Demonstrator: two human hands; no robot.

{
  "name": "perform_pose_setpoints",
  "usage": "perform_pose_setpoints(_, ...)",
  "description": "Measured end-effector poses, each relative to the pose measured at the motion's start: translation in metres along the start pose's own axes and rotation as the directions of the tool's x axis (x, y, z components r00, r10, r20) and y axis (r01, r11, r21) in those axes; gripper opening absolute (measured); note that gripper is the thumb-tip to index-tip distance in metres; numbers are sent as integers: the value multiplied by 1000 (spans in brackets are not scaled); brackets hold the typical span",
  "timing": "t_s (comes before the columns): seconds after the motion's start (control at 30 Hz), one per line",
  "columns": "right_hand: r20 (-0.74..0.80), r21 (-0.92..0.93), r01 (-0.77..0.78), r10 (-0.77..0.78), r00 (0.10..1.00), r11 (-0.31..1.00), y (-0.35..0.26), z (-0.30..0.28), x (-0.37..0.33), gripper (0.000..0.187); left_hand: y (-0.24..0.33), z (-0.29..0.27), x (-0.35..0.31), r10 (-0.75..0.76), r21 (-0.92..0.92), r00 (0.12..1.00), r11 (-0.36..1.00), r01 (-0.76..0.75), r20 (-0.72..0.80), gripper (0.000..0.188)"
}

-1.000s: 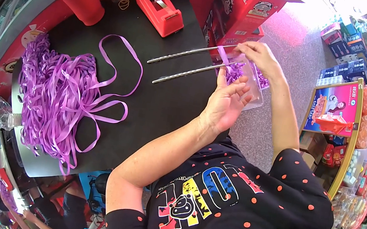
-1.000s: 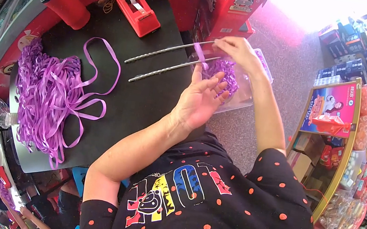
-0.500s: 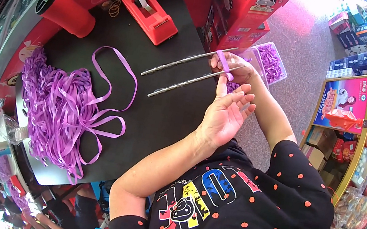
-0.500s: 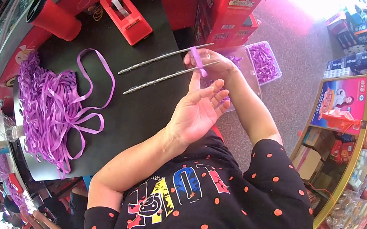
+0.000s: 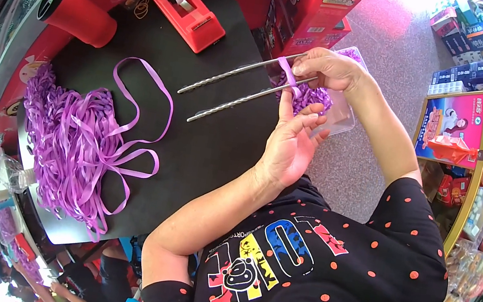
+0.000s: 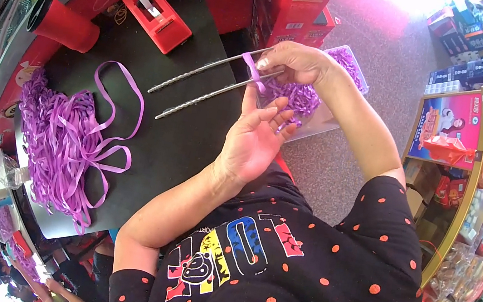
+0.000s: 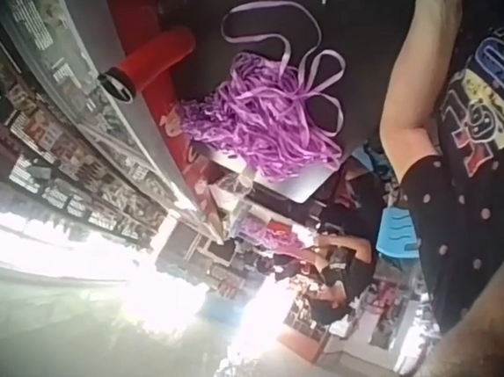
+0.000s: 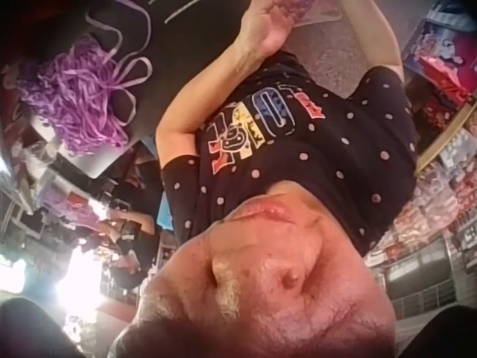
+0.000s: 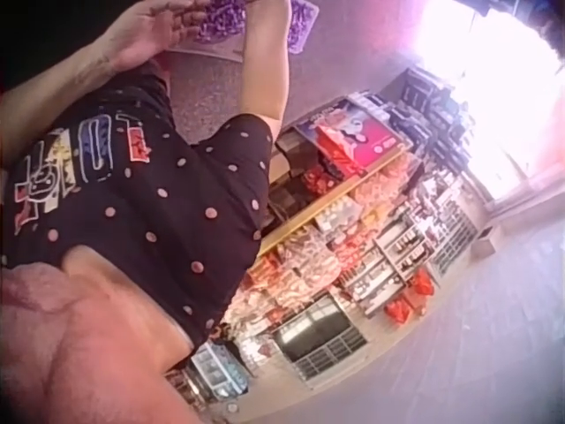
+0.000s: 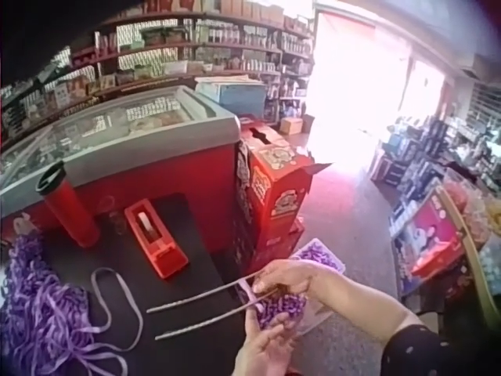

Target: Making decorative bows by wrapping purple ribbon around metal rods and securing them.

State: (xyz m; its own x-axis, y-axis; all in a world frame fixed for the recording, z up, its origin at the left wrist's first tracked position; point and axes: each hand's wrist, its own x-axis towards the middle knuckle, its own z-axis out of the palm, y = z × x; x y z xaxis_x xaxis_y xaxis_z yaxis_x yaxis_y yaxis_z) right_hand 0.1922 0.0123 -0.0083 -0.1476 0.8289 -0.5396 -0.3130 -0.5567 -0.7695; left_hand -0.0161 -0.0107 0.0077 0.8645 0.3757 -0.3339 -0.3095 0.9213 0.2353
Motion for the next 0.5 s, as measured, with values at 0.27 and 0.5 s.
perform_pose_setpoints(0.27, -123, 34, -49, 53, 991, 998, -12, 14, -24, 20, -1, 1, -1, 9, -33, 1000, 999, -9, 10, 86)
perform_pose_setpoints(0.5, -161, 5, -35, 35, 986, 999, -1, 2, -31, 25, 0, 1, -1, -6, -42, 999, 999, 8, 42, 88)
